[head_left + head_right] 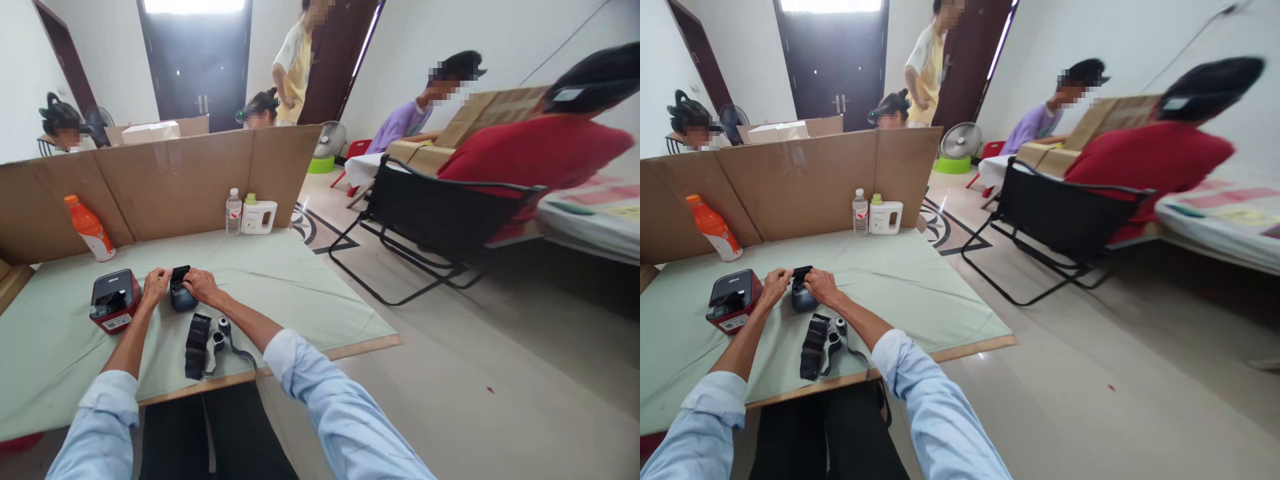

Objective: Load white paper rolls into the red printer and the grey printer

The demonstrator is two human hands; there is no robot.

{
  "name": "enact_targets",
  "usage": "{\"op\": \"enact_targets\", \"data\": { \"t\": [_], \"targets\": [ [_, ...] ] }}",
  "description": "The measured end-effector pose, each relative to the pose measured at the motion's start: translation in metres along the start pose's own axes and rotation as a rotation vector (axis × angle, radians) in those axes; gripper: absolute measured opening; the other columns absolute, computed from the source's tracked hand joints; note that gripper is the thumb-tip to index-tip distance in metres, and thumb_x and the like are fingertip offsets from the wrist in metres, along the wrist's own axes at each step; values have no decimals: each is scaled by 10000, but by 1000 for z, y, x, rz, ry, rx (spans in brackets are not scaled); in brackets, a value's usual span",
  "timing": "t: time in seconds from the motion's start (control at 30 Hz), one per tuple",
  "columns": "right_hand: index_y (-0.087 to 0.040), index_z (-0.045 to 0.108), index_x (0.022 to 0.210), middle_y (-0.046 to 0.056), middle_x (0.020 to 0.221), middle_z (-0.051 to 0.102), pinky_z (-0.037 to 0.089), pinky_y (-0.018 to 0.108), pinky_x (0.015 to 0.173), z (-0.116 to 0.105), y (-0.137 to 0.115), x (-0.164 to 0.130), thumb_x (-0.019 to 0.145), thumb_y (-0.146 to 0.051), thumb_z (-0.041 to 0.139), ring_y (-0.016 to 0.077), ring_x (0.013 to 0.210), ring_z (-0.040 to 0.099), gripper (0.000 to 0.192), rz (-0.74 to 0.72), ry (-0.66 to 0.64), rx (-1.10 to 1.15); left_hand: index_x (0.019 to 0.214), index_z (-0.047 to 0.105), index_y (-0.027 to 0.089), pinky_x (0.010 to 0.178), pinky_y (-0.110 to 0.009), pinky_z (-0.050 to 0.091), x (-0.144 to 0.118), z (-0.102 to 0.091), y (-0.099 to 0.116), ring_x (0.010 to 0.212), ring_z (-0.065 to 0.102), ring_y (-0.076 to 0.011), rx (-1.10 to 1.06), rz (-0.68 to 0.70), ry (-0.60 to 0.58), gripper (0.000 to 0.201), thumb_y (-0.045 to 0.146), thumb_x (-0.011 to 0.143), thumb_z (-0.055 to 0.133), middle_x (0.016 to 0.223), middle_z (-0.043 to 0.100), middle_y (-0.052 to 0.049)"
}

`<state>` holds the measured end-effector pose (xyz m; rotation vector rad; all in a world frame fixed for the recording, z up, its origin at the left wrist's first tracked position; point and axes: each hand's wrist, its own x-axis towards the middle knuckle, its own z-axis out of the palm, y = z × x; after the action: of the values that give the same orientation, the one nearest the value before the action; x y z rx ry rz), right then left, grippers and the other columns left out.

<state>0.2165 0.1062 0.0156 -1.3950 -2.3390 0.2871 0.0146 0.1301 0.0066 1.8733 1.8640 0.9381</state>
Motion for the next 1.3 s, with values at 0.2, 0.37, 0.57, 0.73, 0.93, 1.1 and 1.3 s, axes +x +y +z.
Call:
{"op": "enact_targets", "data": {
  "t": [0.2, 0.37, 0.57, 0.73, 0.93, 1.1, 1.3],
  "targets": [
    [-241, 740, 1170, 57, 1218, 757, 487, 309, 933, 7, 4, 0, 1031, -292, 518, 222, 1124, 677, 266, 6, 27, 99, 1058, 750, 192, 830, -357, 566, -19, 2, -15, 915, 686, -231, -63, 130, -38, 373, 285, 701, 696, 1093, 734, -78],
    [-244, 695, 1230, 53, 1220, 756, 484, 318, 921, 8, 4, 3, 965, -292, 603, 235, 1119, 674, 284, -52, 3, 116, 850, 793, 198, 860, -358, 551, -18, 11, -1, 878, 675, -230, 27, 136, -31, 199, 324, 762, 666, 919, 731, -63],
    [-252, 727, 1152, 53, 1220, 759, 478, 319, 901, -5, 0, 4, 979, -252, 539, 233, 1117, 673, 256, -35, 1, 51, 854, 812, 218, 911, -345, 545, -23, 8, 16, 942, 684, -242, 17, 165, -21, 214, 298, 789, 625, 977, 774, -66],
    [-241, 734, 1135, 54, 1183, 765, 468, 308, 870, -25, -15, 8, 992, -236, 504, 226, 1073, 668, 271, -54, 69, 87, 951, 788, 185, 916, -340, 541, -28, 1, 23, 936, 692, -238, -9, 133, -29, 282, 393, 825, 645, 980, 792, -66],
    [-211, 750, 1032, 45, 1080, 764, 460, 272, 867, -65, -8, -16, 955, -188, 520, 188, 963, 666, 244, -107, 229, 228, 1029, 772, 207, 773, -281, 507, -35, -9, 65, 827, 697, -205, 38, 166, -55, 266, 347, 866, 614, 964, 788, -39],
    [-195, 748, 923, 34, 879, 746, 487, 277, 776, -62, 37, -99, 911, -229, 539, 163, 736, 633, 213, 31, 376, 420, 1086, 782, 287, 842, -351, 488, -61, 11, 114, 931, 705, -288, 265, 241, -128, 262, 278, 883, 615, 968, 783, -69],
    [-195, 699, 905, 44, 864, 723, 518, 285, 680, -15, 60, -155, 908, -339, 534, 168, 713, 637, 220, 215, 338, 619, 1026, 794, 262, 869, -384, 493, -69, 27, 128, 961, 709, -330, 352, 190, -175, 244, 214, 875, 608, 928, 769, -117]
  ]
}}
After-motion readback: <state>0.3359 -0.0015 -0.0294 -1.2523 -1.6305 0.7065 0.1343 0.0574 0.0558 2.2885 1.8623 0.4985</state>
